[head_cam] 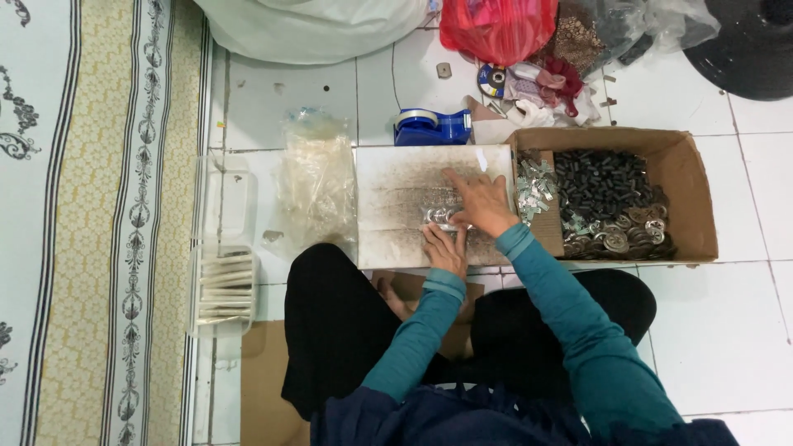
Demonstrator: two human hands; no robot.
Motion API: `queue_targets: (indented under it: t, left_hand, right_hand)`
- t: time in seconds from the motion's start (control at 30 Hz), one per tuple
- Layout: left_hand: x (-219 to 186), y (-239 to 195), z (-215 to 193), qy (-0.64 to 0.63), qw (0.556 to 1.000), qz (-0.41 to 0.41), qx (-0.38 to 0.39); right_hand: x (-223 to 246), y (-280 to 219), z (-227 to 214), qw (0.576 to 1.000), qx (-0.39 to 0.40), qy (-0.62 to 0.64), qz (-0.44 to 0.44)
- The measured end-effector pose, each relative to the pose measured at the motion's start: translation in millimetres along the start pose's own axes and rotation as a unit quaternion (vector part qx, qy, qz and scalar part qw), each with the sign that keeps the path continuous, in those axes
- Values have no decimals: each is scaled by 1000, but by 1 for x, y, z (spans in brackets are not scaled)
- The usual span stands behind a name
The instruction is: The person is sitting on the floor, picking up small metal components from a cardboard box and placing them into small plastic bags.
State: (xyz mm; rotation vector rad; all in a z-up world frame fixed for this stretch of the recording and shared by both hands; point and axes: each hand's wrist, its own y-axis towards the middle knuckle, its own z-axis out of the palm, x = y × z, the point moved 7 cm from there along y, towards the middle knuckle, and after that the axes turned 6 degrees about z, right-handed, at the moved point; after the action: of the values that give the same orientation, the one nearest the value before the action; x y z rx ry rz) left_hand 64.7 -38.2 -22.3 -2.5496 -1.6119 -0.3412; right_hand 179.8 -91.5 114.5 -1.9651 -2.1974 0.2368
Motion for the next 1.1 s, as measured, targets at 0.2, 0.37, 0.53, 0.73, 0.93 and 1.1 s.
queue_targets:
  t: [0.2, 0.37, 0.53, 0.73, 0.93, 1.1]
  left_hand:
    - [25, -8, -17, -109, 981, 17, -162]
    - [87, 4, -40, -134, 945, 4, -298]
    - [118, 17, -73, -119, 915, 66, -379]
    - [129, 19, -85, -122, 906, 119, -387]
    - [188, -13, -124, -119, 880, 88, -451]
    - [269, -64, -147, -143, 880, 7, -454]
  right_hand:
    - [-31, -26, 1, 958, 20, 281, 58]
    - [-40, -52, 14, 935, -174, 305, 41]
    - [-15, -70, 12, 910, -292, 289, -55]
    - [26, -80, 5, 946, -282, 104, -120]
    - [78, -81, -25, 923, -331, 78, -182]
    - [153, -74, -59, 918, -309, 138, -205]
